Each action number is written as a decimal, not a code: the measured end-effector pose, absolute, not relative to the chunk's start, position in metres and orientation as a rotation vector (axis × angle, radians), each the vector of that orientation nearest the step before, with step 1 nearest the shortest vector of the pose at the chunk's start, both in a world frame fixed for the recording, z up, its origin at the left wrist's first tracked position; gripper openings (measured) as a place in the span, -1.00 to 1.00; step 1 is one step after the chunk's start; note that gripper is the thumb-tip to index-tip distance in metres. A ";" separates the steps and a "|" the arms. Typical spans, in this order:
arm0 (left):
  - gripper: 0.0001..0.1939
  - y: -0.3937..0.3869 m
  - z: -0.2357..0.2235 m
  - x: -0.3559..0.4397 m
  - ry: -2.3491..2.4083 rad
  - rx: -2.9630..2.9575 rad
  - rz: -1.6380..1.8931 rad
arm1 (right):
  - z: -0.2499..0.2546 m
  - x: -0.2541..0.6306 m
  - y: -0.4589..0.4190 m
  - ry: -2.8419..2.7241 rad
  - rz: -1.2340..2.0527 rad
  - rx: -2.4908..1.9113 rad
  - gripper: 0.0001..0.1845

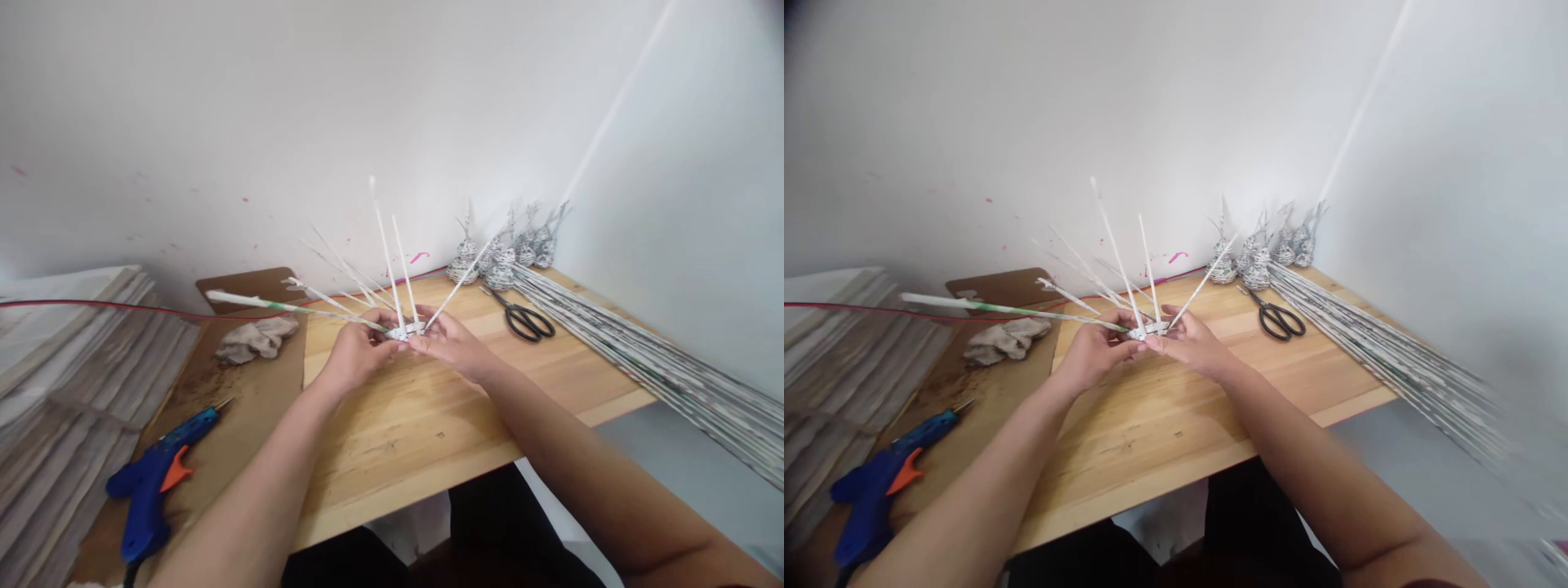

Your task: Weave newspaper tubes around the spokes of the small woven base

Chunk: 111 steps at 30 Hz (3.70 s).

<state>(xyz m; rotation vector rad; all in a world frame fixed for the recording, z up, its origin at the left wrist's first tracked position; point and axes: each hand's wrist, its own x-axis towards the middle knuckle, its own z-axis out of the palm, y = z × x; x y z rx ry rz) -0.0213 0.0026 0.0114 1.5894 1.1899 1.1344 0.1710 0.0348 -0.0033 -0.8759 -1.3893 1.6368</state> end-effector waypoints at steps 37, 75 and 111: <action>-0.34 -0.009 0.005 0.006 0.926 1.292 1.332 | -0.001 0.178 0.035 -1.075 2.240 -0.372 -0.47; -0.53 -0.005 0.021 -0.020 1.078 1.422 1.124 | -0.001 0.180 0.040 -1.341 2.009 -0.783 -0.49; -0.56 -0.010 0.021 -0.011 1.143 1.230 1.256 | -0.004 0.169 0.038 -1.257 1.924 -0.886 -0.55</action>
